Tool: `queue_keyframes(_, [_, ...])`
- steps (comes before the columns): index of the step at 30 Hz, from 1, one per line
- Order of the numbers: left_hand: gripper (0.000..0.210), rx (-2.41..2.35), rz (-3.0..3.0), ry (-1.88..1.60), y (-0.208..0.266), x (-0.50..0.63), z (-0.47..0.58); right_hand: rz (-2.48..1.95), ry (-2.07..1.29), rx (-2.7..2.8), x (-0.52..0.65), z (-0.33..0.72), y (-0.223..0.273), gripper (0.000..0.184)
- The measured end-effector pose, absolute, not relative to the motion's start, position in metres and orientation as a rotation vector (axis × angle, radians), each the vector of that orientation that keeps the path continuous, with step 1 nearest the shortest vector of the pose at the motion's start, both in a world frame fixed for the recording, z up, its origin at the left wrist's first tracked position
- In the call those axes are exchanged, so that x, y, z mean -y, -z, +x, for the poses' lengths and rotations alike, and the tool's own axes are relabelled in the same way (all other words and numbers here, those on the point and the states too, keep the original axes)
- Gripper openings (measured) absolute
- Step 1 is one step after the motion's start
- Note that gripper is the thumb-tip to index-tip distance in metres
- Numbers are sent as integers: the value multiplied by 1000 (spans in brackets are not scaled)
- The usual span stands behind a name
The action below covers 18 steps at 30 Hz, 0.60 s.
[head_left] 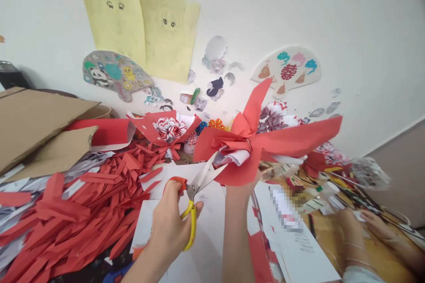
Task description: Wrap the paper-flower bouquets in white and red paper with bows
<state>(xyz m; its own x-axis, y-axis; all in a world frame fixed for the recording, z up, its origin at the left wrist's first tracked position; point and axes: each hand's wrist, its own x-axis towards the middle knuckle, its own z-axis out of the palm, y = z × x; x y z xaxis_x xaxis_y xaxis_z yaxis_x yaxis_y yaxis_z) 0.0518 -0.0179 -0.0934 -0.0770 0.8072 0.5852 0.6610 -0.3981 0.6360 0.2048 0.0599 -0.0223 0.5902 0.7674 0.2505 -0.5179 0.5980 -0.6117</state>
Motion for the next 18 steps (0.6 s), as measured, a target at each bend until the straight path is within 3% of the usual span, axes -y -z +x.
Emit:
queue_keyframes(7, [31, -1750, 1988, -1453, 69, 9, 54, -290, -1140, 369, -38, 182, 5, 21])
queue_keyframes(18, [24, -1535, 1904, -1346, 46, 3, 48, -264, -1221, 450, -22, 169, 0, 27])
